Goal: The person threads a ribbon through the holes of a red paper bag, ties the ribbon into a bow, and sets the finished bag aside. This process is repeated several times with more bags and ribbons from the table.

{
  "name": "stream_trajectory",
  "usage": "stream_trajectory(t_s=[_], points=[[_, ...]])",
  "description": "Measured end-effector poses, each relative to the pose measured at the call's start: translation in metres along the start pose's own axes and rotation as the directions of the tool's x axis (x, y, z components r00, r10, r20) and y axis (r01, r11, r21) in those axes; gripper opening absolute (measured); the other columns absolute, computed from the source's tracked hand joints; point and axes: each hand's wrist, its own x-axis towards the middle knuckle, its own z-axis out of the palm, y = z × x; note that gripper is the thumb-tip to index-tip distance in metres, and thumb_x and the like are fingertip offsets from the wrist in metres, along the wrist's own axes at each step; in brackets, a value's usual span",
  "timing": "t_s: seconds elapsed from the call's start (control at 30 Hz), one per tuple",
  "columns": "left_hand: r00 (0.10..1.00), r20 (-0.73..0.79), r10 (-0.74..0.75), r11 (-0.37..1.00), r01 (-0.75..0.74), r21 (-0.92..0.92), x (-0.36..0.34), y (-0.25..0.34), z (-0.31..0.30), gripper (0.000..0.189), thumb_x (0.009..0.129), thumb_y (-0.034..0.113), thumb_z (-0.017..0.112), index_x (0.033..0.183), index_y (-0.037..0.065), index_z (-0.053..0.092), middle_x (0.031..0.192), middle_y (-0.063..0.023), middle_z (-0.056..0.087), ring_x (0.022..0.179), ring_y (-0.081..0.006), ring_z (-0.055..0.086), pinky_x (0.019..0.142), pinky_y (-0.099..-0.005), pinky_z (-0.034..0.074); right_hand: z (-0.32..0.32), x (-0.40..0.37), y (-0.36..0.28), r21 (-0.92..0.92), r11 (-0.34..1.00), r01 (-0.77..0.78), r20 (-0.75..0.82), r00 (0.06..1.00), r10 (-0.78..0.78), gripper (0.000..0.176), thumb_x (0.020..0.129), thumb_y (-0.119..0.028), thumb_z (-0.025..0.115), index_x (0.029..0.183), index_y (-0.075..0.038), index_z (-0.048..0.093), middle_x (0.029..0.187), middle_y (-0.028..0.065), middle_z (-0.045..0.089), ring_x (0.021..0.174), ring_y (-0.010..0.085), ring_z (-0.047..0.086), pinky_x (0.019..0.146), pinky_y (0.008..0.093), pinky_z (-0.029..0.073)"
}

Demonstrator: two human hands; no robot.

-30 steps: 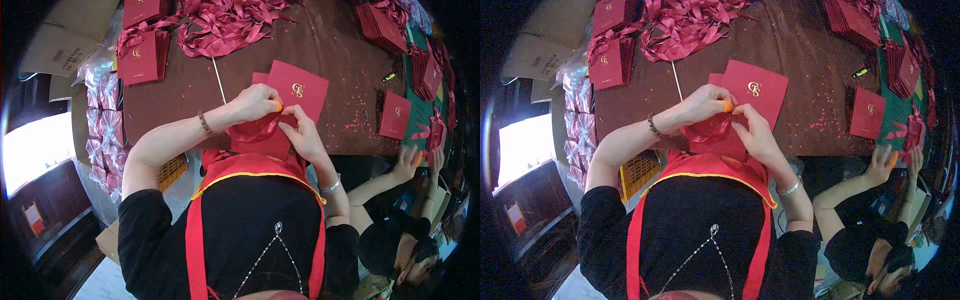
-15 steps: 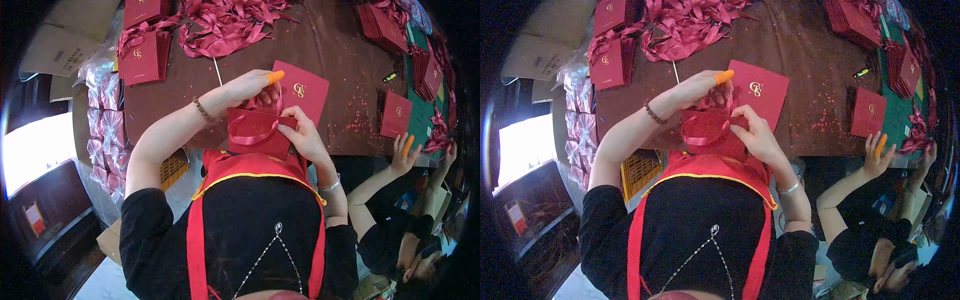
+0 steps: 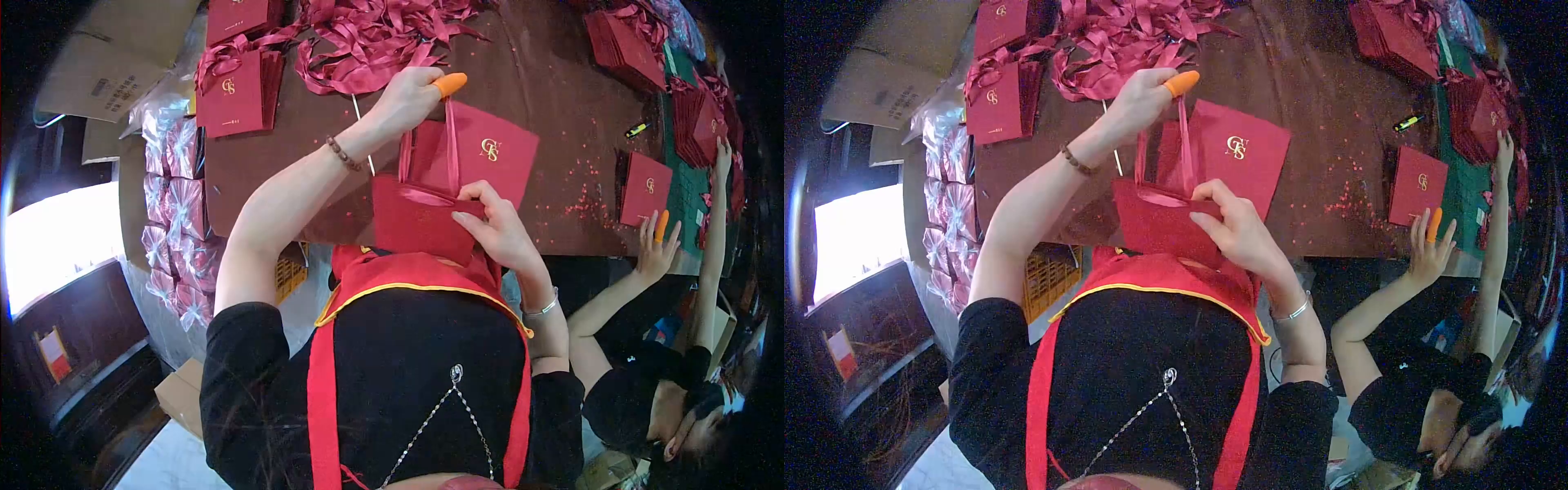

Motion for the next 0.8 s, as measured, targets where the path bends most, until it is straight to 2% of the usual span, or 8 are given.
stream_trajectory(t_s=[0.13,0.2,0.3,0.4,0.53,0.63,0.7,0.8], points=[[0.988,0.056,-0.147,0.987,0.15,-0.057,-0.006,0.017,-0.003,0.026,0.095,0.025,0.047,0.086,0.005,0.061,0.063,0.0057,0.049,0.056,-0.0038,0.043,0.05,-0.0213,0.035,-0.004,0.001,-0.003,-0.027,0.977,-0.211,0.046,0.976,0.212,0.022,0.082,-0.005,0.062,0.102,-0.003,0.051,0.079,0.0053,0.055,0.066,0.0087,0.049,0.059,0.024,0.041],[0.997,0.015,-0.07,0.944,0.071,-0.324,-0.003,0.008,-0.005,0.026,0.094,0.022,0.049,0.082,0.003,0.062,0.063,0.0022,0.054,0.055,-0.0049,0.046,0.049,-0.0227,0.036,-0.003,0.003,0.005,0.169,0.985,0.019,-0.111,0.994,0.0,0.022,0.083,-0.004,0.062,0.102,-0.003,0.051,0.087,-0.0001,0.052,0.071,0.0061,0.049,0.062,0.0205,0.04],[0.937,-0.348,0.036,0.942,-0.148,-0.301,-0.004,0.006,-0.018,0.02,0.095,0.019,0.048,0.106,0.004,0.055,0.085,-0.003,0.06,0.067,-0.008,0.052,0.059,-0.02,0.042,-0.013,0.004,0.009,0.52,0.852,-0.065,-0.111,0.983,0.143,0.026,0.082,0.001,0.062,0.102,-0.005,0.047,0.097,0.0016,0.053,0.088,0.0068,0.051,0.073,0.0211,0.044],[0.924,-0.368,-0.105,0.91,-0.06,-0.411,-0.024,0.002,-0.026,0.019,0.091,0.008,0.048,0.109,0.003,0.052,0.083,-0.0025,0.057,0.068,-0.0091,0.052,0.061,-0.0213,0.043,-0.015,0.009,0.01,0.708,0.701,0.087,-0.173,0.984,0.052,0.031,0.08,0.006,0.062,0.103,-0.007,0.045,0.105,0.0052,0.055,0.1,0.0121,0.053,0.084,0.0277,0.047],[0.964,-0.218,0.151,0.931,-0.213,-0.297,-0.072,0.013,0.015,0.032,0.088,0.011,0.057,0.117,0.003,0.048,0.093,-0.006,0.06,0.077,-0.0118,0.057,0.065,-0.0236,0.048,-0.015,0.015,0.008,0.811,0.551,0.194,-0.221,0.975,-0.018,0.035,0.079,0.009,0.061,0.103,-0.01,0.044,0.109,0.0067,0.055,0.102,0.0153,0.054,0.087,0.03,0.047],[0.991,0.072,0.111,0.719,-0.03,-0.695,-0.087,0.005,0.032,0.035,0.088,0.012,0.058,0.119,0.003,0.047,0.096,-0.0065,0.059,0.08,-0.0122,0.057,0.068,-0.0242,0.048,-0.011,0.022,0.013,0.822,0.501,0.27,-0.293,0.956,-0.033,0.034,0.08,0.007,0.06,0.102,-0.011,0.042,0.107,0.0092,0.056,0.092,0.0183,0.058,0.08,0.0303,0.05],[0.951,0.262,0.164,0.5,0.149,-0.853,-0.093,-0.004,0.041,0.037,0.088,0.012,0.059,0.121,0.003,0.046,0.098,-0.0068,0.059,0.082,-0.0124,0.057,0.07,-0.0245,0.048,-0.019,0.02,0.015,0.977,0.204,0.06,-0.017,0.978,-0.206,0.031,0.081,0.005,0.059,0.101,-0.011,0.041,0.104,0.0105,0.057,0.078,0.0193,0.061,0.069,0.0302,0.052],[0.809,0.48,0.339,0.127,0.466,-0.875,-0.094,0.01,0.05,0.04,0.088,0.013,0.06,0.123,0.003,0.044,0.101,-0.0073,0.059,0.086,-0.0128,0.057,0.072,-0.0251,0.048,-0.015,0.022,0.029,0.818,0.562,0.125,-0.215,0.972,0.096,0.031,0.082,0.002,0.059,0.107,-0.009,0.046,0.103,0.0104,0.058,0.075,0.0184,0.061,0.068,0.0306,0.052]])
